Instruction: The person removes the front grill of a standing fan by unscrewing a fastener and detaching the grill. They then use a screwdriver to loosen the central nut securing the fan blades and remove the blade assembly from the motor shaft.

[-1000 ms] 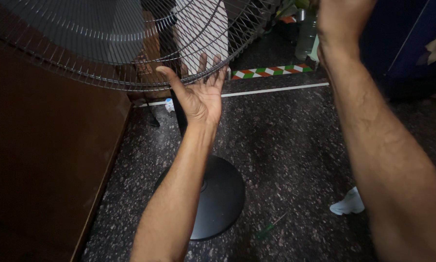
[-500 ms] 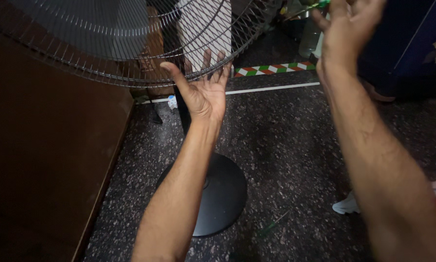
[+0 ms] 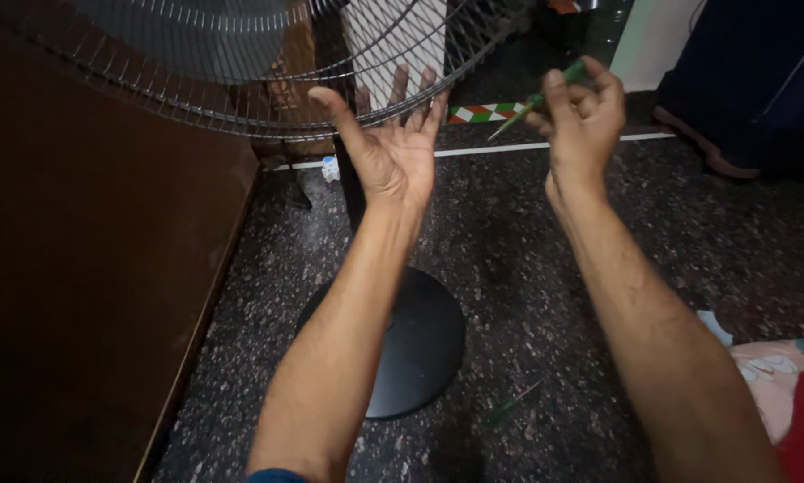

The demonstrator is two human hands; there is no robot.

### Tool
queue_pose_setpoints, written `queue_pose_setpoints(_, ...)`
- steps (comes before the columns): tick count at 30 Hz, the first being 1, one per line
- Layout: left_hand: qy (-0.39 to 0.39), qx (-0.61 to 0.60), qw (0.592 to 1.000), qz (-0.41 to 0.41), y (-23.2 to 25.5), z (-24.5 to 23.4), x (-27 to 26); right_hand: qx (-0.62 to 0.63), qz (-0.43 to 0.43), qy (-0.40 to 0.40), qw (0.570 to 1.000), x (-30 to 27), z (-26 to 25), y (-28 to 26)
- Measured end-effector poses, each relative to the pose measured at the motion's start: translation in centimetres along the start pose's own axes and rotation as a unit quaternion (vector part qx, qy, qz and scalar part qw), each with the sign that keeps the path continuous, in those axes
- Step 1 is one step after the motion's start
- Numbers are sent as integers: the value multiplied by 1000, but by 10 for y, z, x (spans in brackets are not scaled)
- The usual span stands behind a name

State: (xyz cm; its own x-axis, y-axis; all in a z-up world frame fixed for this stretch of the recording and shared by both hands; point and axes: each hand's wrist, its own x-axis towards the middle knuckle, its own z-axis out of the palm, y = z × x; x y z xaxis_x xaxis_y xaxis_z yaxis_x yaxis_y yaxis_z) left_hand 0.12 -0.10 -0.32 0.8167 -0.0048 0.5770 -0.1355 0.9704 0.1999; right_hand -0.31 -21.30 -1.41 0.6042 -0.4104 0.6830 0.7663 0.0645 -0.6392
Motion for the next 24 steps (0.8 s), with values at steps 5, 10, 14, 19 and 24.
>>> queue_pose_setpoints(5,-11,-1,1000,3,0,-2,0,-76,137,-2,988,-14,-10,65)
queue_pose_setpoints(10,-17,2,1000,3,1,-2,-2,-229,272,-85,931,-108,-60,209)
queue_pose_setpoints(14,-24,-7,1000,5,1,-3,1,-331,393,-104,852,-207,-116,301)
queue_pose_setpoints(19,-55,-10,998,-17,8,-9,-3,-332,472,-62,814,-276,-147,344)
queue_pose_setpoints(24,-72,1,997,-5,6,-18,-1,-501,409,-193,738,-304,-151,356)
